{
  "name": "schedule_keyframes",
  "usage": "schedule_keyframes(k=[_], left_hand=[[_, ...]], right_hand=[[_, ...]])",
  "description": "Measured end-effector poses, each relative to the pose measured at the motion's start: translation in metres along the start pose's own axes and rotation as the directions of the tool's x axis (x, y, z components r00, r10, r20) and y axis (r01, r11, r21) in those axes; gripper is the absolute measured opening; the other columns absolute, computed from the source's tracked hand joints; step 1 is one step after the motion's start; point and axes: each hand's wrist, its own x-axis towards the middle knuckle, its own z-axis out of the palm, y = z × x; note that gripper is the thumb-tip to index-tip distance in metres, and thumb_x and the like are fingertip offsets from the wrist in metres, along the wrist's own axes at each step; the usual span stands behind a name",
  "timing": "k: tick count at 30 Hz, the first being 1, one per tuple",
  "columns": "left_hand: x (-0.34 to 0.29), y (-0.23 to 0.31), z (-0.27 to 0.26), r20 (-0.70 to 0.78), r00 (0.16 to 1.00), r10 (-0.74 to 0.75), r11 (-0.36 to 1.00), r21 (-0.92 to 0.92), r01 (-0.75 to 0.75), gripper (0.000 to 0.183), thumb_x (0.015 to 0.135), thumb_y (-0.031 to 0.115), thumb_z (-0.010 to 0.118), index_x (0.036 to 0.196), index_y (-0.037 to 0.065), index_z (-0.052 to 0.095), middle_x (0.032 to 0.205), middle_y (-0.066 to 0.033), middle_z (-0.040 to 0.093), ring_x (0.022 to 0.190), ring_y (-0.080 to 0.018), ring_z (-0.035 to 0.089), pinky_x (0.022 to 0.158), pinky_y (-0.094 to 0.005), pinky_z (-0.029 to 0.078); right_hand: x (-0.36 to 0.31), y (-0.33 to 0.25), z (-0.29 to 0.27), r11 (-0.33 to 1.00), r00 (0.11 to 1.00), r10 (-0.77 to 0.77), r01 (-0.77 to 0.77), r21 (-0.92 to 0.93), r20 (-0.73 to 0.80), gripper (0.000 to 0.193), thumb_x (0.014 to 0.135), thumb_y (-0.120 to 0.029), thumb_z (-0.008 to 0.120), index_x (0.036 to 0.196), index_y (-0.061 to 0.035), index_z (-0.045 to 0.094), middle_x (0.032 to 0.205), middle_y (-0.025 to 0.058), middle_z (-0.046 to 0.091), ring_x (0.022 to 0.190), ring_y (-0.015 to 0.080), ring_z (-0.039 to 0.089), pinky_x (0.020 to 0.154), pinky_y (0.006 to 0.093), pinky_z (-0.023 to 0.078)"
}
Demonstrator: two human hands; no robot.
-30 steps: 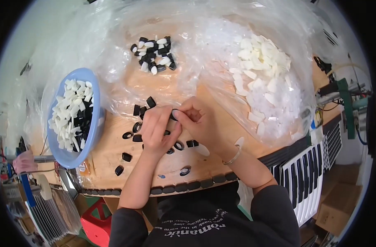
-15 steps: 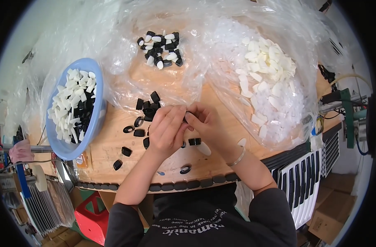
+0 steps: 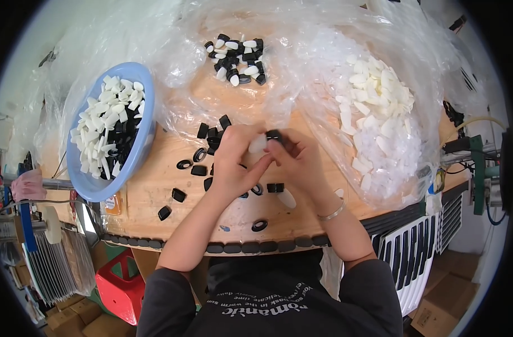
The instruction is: Assembling small black and white plastic components at a workbench.
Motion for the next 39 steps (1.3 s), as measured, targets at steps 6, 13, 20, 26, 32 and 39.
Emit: schedule_keyframes(k=[6,13,20,26,32,39], left_hand=[[-0.008,-0.008,-0.006,0.236,0.832,-0.502,0.615,-0.579,0.535,0.014,0.091,0.005,0.063,0.102,-0.003,0.065,0.087,-0.0055,0.068,0.080,-0.0096,0.062,0.073,-0.0211,0.049],[-0.011,-0.020,-0.011,0.157,0.845,-0.510,0.693,-0.507,0.513,0.014,0.093,0.007,0.061,0.102,-0.003,0.064,0.084,-0.0036,0.066,0.073,-0.0054,0.057,0.066,-0.0186,0.045],[0.002,-0.008,-0.016,0.277,0.765,-0.582,0.507,-0.612,0.607,0.017,0.093,0.008,0.061,0.107,-0.003,0.064,0.088,-0.0017,0.066,0.077,-0.0029,0.056,0.067,-0.0169,0.043],[-0.004,-0.021,-0.021,0.406,0.729,-0.551,0.515,-0.522,0.680,0.013,0.091,0.007,0.063,0.099,-0.003,0.064,0.082,-0.0027,0.066,0.069,-0.0032,0.056,0.061,-0.0163,0.043],[0.013,-0.033,-0.041,0.011,0.822,-0.570,0.759,-0.377,0.531,0.014,0.088,0.010,0.066,0.097,0.000,0.062,0.079,-0.0048,0.066,0.064,-0.0101,0.057,0.060,-0.0235,0.047],[-0.009,-0.026,-0.012,0.203,0.950,-0.235,0.876,0.468,0.117,0.027,0.073,0.013,0.075,0.091,0.002,0.058,0.088,-0.0153,0.060,0.084,-0.0335,0.059,0.071,-0.0418,0.049]], right_hand=[[0.003,0.002,-0.009,0.980,1.000,0.011,-0.013,0.199,0.012,0.024,0.097,-0.021,0.058,0.104,0.0010,0.064,0.084,0.0057,0.067,0.073,0.0087,0.060,0.065,0.0217,0.047],[0.002,-0.005,-0.014,0.992,0.992,0.060,-0.072,0.107,0.112,0.024,0.096,-0.022,0.058,0.100,0.0008,0.064,0.078,0.0035,0.064,0.066,0.0077,0.054,0.062,0.0201,0.044],[0.004,0.000,-0.012,0.975,0.999,0.036,-0.036,0.218,0.002,0.023,0.094,-0.020,0.062,0.102,0.0016,0.065,0.077,0.0023,0.064,0.066,0.0052,0.053,0.060,0.0188,0.042],[0.005,0.001,-0.006,0.984,0.999,0.037,-0.037,0.172,0.001,0.023,0.093,-0.022,0.064,0.096,0.0007,0.066,0.074,0.0022,0.064,0.065,0.0042,0.053,0.059,0.0184,0.042],[0.081,-0.043,-0.005,0.983,0.997,-0.065,0.069,-0.168,0.033,0.033,0.089,-0.028,0.067,0.101,0.0028,0.067,0.078,0.0061,0.066,0.064,0.0070,0.058,0.058,0.0213,0.046],[0.072,-0.080,-0.057,0.936,0.949,-0.215,0.132,-0.325,-0.233,0.035,0.089,-0.021,0.066,0.116,0.0011,0.062,0.098,0.0091,0.071,0.070,0.0093,0.061,0.062,0.0216,0.047]])
